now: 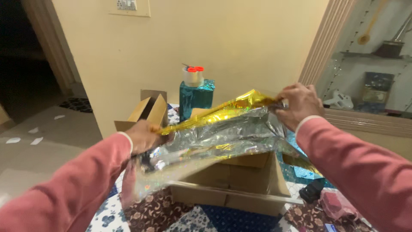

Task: The person wraps a cardboard box with gold metallic wrapping paper. They fold the paper around the box, smooth the edges, and secure the seams with clear adhesive tape using scissors to cut the tape.

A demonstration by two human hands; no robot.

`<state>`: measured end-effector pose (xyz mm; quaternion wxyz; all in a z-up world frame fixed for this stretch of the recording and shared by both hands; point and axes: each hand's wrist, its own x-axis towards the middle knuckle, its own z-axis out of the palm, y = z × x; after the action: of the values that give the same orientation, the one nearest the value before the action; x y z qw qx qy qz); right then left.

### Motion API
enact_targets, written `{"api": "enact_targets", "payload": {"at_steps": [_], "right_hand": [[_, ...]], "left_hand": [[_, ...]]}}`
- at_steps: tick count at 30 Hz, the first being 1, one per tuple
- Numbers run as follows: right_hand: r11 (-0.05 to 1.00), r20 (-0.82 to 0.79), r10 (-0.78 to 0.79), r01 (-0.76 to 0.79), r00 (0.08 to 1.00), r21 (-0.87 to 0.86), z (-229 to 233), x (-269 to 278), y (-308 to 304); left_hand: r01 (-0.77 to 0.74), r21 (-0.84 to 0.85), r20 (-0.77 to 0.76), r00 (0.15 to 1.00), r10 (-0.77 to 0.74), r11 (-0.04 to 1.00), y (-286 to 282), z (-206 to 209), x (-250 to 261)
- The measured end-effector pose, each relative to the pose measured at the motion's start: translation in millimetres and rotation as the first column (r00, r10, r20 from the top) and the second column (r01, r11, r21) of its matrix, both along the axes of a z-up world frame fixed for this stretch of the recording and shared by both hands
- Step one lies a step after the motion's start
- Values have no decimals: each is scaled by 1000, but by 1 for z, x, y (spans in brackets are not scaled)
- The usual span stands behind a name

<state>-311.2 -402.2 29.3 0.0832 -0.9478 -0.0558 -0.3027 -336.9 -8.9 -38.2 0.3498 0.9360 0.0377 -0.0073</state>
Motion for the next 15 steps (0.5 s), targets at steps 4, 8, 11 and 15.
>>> {"api": "enact_targets", "payload": {"at_steps": [4, 8, 11, 15], "right_hand": [[971, 401, 240, -225, 884, -86, -12, -33, 12], [928, 524, 370, -327, 767, -177, 5, -57, 47], [898, 503, 425, -422, 752, -128, 22, -60, 75], [857, 427, 481, -512, 766, -48, 36, -40, 85]], "left_hand": [[-70, 127, 80, 995, 60, 989, 11, -30, -22], [67, 6, 444, 894, -63, 998, -15, -20, -42], [106, -59, 508, 859, -62, 993, -39, -3, -53], [-51, -142, 468, 877, 113, 989, -41, 17, -44]]}}
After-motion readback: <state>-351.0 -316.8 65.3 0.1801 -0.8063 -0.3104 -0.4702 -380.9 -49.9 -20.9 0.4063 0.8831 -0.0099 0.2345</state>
